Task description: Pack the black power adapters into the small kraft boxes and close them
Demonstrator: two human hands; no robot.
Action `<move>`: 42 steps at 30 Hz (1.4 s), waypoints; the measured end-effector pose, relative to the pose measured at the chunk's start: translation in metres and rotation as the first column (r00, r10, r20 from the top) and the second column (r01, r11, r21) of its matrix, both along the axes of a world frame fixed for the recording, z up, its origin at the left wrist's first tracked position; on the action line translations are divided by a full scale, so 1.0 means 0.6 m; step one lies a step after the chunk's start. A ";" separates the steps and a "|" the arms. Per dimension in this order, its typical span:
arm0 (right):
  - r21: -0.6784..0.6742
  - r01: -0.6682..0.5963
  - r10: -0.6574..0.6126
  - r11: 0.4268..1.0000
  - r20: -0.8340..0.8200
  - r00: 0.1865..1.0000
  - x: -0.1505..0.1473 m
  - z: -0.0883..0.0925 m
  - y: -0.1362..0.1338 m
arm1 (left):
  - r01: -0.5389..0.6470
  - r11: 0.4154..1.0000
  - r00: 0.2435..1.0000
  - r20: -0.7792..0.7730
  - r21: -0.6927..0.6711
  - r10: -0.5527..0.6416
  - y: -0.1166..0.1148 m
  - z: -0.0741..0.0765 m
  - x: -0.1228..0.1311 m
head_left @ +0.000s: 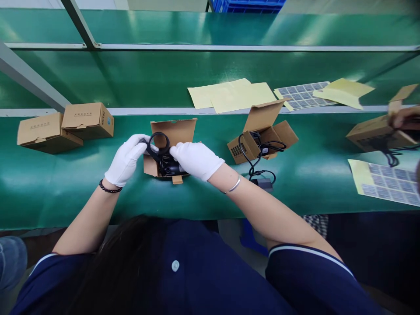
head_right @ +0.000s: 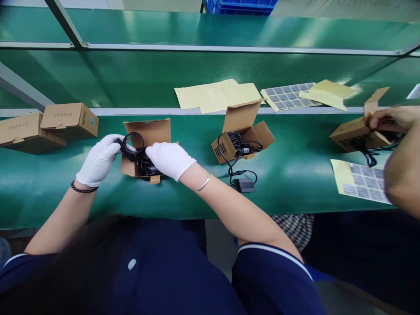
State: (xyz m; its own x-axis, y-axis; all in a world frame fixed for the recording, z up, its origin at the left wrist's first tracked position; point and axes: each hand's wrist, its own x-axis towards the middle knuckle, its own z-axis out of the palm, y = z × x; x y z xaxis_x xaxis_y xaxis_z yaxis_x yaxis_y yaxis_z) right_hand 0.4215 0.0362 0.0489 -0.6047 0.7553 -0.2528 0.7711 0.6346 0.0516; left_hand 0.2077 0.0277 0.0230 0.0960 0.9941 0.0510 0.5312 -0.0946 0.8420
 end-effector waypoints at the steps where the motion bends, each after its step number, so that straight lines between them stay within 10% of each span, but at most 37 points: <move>1: -0.029 0.012 -0.012 1.000 -0.005 1.000 -0.003 0.000 0.002 | 0.013 1.000 1.000 -0.022 0.007 -0.013 -0.001 0.003 0.002; 8: -0.324 0.013 -0.087 0.946 -0.217 0.972 0.029 0.004 0.032 | 0.182 0.983 0.937 -0.305 0.015 -0.169 -0.009 0.035 0.025; 15: -0.350 0.156 -0.372 0.924 -0.726 0.578 0.067 -0.035 0.028 | 0.208 0.978 0.952 -0.222 -0.030 -0.210 -0.005 0.009 0.046; 22: 0.097 0.287 -0.235 0.953 -0.361 0.902 0.035 -0.039 0.005 | 0.260 0.921 0.933 -0.321 0.289 -0.163 -0.022 -0.044 0.040; 29: 0.087 0.210 -0.205 0.974 -0.060 0.977 0.001 -0.020 -0.017 | -0.094 0.808 0.986 -0.059 0.582 0.157 -0.077 -0.106 0.031; 34: -0.026 0.162 -0.164 0.986 -0.080 0.983 -0.005 -0.017 -0.028 | 0.394 0.722 0.911 -0.347 0.568 -0.224 -0.075 -0.105 0.047; 38: -0.091 0.096 -0.120 0.991 -0.308 0.944 0.040 -0.026 -0.022 | 0.589 0.670 0.775 -0.551 0.451 -0.310 -0.049 -0.080 0.062; 42: -0.056 0.316 -0.247 0.947 -0.753 0.609 0.124 -0.061 0.004 | 0.660 0.642 0.699 -0.631 0.390 -0.336 -0.039 -0.061 0.066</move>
